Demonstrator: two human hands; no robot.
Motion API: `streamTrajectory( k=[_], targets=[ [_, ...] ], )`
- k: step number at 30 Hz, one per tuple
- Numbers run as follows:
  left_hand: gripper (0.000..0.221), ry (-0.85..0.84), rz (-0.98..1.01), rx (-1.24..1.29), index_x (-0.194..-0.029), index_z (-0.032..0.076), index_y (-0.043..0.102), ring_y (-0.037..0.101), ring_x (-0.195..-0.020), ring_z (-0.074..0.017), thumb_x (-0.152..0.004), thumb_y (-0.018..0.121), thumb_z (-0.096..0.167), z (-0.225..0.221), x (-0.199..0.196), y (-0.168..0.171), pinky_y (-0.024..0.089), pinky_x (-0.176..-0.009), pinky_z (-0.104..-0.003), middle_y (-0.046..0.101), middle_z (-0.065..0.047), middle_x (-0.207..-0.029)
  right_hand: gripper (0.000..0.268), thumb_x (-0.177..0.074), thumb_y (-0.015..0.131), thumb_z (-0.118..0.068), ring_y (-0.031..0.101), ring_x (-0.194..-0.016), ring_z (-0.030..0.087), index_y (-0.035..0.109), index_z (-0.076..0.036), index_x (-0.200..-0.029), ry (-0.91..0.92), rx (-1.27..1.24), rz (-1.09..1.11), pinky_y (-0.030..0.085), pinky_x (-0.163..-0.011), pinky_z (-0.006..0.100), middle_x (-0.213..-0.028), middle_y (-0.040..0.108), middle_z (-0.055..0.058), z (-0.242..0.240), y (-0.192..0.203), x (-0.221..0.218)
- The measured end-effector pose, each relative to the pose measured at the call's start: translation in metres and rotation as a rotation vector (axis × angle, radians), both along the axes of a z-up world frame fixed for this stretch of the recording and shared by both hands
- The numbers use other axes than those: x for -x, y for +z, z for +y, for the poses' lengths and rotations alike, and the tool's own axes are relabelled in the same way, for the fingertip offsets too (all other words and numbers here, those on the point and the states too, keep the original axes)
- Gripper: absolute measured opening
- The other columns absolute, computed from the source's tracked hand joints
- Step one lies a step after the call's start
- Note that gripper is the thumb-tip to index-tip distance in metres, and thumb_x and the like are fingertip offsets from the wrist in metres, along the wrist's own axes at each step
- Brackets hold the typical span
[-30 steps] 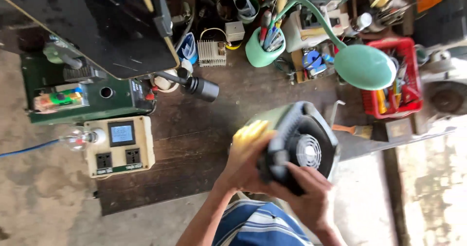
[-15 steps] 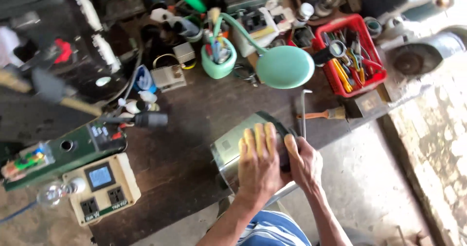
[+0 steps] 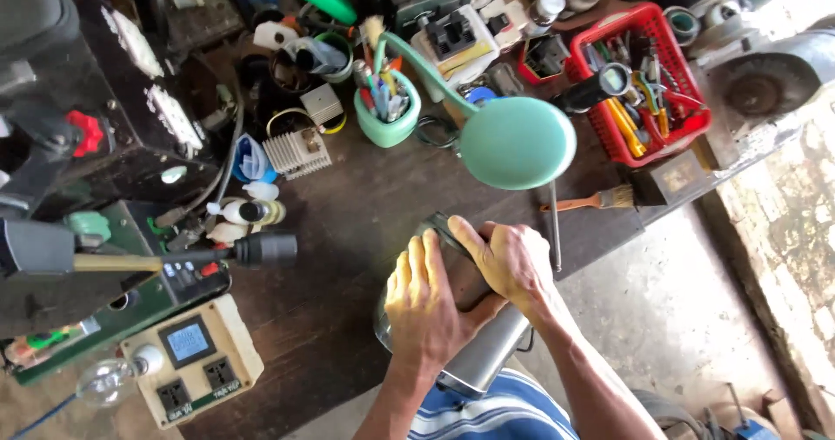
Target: Disassembling the base of a blender using an allen wrench on a repair workbench
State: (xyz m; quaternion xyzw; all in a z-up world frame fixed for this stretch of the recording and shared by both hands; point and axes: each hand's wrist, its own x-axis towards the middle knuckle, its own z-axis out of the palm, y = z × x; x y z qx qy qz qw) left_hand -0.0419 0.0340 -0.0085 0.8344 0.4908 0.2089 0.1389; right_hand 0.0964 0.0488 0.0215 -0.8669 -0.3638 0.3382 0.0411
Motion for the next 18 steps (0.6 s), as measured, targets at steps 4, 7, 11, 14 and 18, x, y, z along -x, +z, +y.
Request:
streamTrajectory(
  k=[4,7,11,14,18],
  targets=[
    [0.108,0.051,-0.049,-0.105,-0.132,-0.001,0.059,0.068,-0.101,-0.0304,-0.066,0.063,0.085,0.004,0.014,-0.006,0.055,-0.079,-0.039,0.063,-0.017,-0.117,0.081,-0.093,0.039,-0.084,0.073,-0.102,0.039,0.076,-0.012,-0.085,0.117,0.118,-0.029,0.056,-0.089,0.051,-0.085,0.077,0.018,0.011,-0.009,0.004],
    [0.084,-0.018,-0.076,0.028,-0.138,-0.004,0.053,0.059,-0.122,-0.0399,-0.100,0.028,0.067,-0.017,0.024,0.016,0.043,-0.100,-0.051,0.061,-0.024,-0.135,0.074,-0.094,0.037,-0.075,0.067,-0.093,0.045,0.071,-0.013,-0.075,-0.015,0.043,-0.059,0.048,-0.081,0.051,-0.087,0.076,0.018,0.004,-0.003,0.006],
    [0.069,0.253,0.150,-0.037,-0.146,0.005,0.051,0.049,-0.137,-0.0488,-0.104,0.028,0.054,-0.058,0.011,0.000,0.037,-0.107,-0.066,0.049,-0.030,-0.150,0.067,-0.097,0.035,-0.068,0.062,-0.076,0.030,0.056,-0.010,-0.071,-0.184,0.063,0.081,0.046,-0.077,0.043,-0.071,0.066,0.008,-0.016,0.000,0.007],
    [0.071,0.289,0.197,-0.039,-0.146,0.011,0.053,0.048,-0.138,-0.0467,-0.102,0.028,0.061,-0.064,0.007,-0.007,0.043,-0.103,-0.064,0.051,-0.026,-0.150,0.061,-0.096,0.029,-0.063,0.061,-0.078,0.032,0.051,-0.011,-0.071,-0.248,0.117,0.046,0.046,-0.082,0.042,-0.072,0.065,0.009,-0.028,0.014,0.012],
    [0.095,0.236,0.285,-0.116,-0.151,0.026,0.048,0.050,-0.136,-0.0446,-0.086,0.022,0.091,-0.074,0.013,-0.016,0.048,-0.098,-0.059,0.049,-0.027,-0.151,0.065,-0.103,0.035,-0.062,0.043,-0.054,0.020,0.037,-0.016,-0.058,-0.182,-0.115,-0.048,0.043,-0.065,0.038,-0.049,0.044,-0.001,-0.069,-0.040,-0.004]
  ],
)
